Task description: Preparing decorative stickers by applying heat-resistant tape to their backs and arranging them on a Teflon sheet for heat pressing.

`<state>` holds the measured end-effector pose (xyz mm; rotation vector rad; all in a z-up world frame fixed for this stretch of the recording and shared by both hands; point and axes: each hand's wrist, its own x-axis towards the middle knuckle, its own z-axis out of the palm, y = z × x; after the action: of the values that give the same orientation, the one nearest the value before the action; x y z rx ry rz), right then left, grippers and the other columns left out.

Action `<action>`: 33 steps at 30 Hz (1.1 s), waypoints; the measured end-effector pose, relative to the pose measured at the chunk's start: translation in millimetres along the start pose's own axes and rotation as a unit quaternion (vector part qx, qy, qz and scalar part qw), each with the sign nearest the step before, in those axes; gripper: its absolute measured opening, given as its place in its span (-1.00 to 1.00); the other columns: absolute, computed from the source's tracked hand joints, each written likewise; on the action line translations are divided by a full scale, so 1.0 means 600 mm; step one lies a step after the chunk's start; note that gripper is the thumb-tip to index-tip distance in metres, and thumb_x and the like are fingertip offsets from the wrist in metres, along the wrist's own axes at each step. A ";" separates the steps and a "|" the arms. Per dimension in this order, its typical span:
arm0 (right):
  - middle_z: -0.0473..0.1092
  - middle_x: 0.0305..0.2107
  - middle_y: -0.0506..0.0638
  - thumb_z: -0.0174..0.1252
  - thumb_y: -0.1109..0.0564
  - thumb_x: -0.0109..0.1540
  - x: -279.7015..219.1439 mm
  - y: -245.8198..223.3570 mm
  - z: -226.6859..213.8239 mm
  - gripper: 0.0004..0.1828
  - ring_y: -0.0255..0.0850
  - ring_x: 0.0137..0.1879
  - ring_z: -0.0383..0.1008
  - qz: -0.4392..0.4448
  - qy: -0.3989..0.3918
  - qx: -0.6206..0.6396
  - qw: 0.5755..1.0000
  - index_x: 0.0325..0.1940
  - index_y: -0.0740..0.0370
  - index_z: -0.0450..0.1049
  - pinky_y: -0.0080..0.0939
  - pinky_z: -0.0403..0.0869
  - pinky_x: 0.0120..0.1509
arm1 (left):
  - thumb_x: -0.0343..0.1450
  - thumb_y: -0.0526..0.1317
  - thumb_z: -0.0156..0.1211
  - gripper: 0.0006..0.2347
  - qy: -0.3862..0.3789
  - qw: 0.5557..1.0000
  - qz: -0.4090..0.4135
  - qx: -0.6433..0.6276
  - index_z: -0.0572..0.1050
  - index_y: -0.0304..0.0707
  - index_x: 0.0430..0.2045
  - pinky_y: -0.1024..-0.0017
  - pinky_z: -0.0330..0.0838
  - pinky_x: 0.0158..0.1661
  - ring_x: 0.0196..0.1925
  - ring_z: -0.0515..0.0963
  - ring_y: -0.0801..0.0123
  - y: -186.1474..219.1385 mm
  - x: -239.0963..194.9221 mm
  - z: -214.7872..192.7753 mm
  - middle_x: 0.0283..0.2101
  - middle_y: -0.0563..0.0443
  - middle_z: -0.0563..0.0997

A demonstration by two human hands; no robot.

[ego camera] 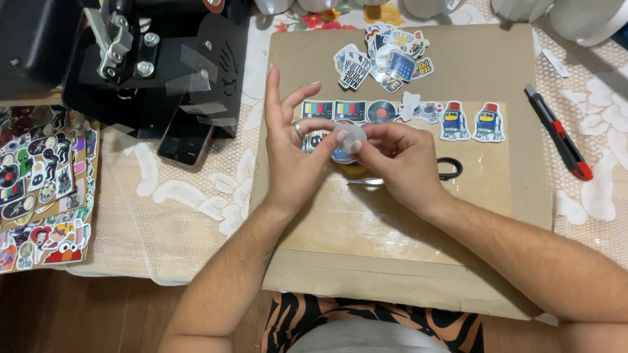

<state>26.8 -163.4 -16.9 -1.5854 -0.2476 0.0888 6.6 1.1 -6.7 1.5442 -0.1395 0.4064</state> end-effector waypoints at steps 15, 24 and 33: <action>0.57 -0.24 0.18 0.13 0.18 0.27 0.009 0.012 -0.010 -0.70 -0.15 -0.23 0.63 0.065 -0.009 0.100 0.993 0.05 0.38 0.51 -0.26 0.67 -0.02 | 0.31 -0.57 0.30 0.01 -0.070 0.993 -0.029 -0.088 -0.40 0.14 0.44 0.48 0.60 -0.02 -0.17 0.61 0.44 -0.013 0.003 -0.001 0.41 -0.36 0.19; 0.54 -0.33 0.05 0.19 0.18 0.35 0.086 0.009 -0.087 -0.83 -0.30 -0.28 0.55 -0.072 0.055 -0.033 0.995 -0.01 0.30 0.55 -0.39 0.59 -0.10 | 0.37 -0.48 0.21 -0.14 -0.059 0.990 -0.039 -0.118 -0.29 -0.08 0.47 0.51 0.48 0.00 -0.18 0.58 0.44 -0.011 0.009 -0.012 0.21 -0.30 0.46; 0.35 -0.12 0.21 0.43 0.21 0.30 0.166 0.081 -0.264 -0.64 0.16 -0.14 0.41 -0.196 0.150 -0.580 0.776 0.18 0.32 0.62 0.17 0.39 -0.17 | 0.38 -0.41 0.24 -0.27 -0.084 0.980 -0.085 -0.160 -0.04 -0.27 0.44 0.51 0.46 -0.04 -0.23 0.54 0.49 -0.008 0.009 -0.012 -0.15 -0.14 0.65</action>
<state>161.8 -297.7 -50.3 -2.6939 -0.4129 -0.7924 12.4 8.9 -9.8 1.2595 -0.1931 0.1109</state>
